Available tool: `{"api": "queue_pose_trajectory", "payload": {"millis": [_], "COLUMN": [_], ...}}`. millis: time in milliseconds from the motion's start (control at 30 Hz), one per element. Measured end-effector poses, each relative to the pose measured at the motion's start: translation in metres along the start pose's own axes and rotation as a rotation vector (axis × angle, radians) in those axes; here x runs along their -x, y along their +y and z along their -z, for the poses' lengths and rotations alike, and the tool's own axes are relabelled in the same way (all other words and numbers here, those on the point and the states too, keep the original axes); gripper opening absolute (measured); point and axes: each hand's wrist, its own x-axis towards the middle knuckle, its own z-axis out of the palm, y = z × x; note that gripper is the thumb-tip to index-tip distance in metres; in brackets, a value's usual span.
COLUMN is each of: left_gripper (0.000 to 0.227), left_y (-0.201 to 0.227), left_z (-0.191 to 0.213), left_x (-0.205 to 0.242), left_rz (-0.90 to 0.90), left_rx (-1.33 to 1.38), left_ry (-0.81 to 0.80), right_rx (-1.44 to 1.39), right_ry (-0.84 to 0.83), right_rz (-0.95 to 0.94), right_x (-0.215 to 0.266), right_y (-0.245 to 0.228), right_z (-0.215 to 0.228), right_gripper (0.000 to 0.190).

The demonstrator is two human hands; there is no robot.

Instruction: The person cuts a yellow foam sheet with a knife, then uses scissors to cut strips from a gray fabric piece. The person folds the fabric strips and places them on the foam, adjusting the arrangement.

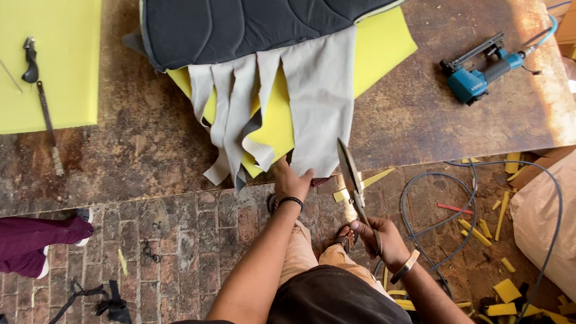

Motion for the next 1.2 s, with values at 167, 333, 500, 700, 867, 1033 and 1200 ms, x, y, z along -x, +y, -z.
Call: {"api": "queue_pose_trajectory", "payload": {"millis": [167, 333, 500, 700, 867, 1033, 1200], "left_gripper": [0.042, 0.029, 0.029, 0.025, 0.018, 0.020, 0.019], "left_y": [0.010, 0.062, 0.079, 0.027, -0.020, -0.038, -0.035], "left_z": [-0.014, -0.012, 0.007, -0.006, -0.035, -0.044, -0.043], "left_x": [-0.009, 0.027, 0.069, 0.056, 0.040, 0.035, 0.042], "left_rz": [0.076, -0.028, 0.011, 0.028, 0.312, 0.332, 0.332], "left_rx": [0.035, 0.653, 0.863, 0.549, 0.700, 0.770, 0.785], "left_ry": [-0.222, -0.451, -0.633, -0.504, -0.572, -0.608, -0.644], "right_rx": [0.027, 0.154, -0.067, -0.394, -0.161, 0.186, 0.027], "right_ry": [-0.084, -0.159, -0.106, 0.190, 0.159, -0.150, -0.266], "right_rz": [-0.026, -0.119, 0.061, 0.122, 0.001, -0.069, 0.061], "right_x": [0.021, 0.034, 0.020, 0.002, 0.017, 0.023, 0.008], "right_y": [0.046, 0.066, 0.050, 0.034, 0.085, 0.141, 0.136], "right_z": [0.021, 0.032, 0.019, 0.038, 0.068, 0.054, 0.020], "right_gripper": [0.044, 0.046, 0.037, 0.042, 0.048, 0.055, 0.052]}}
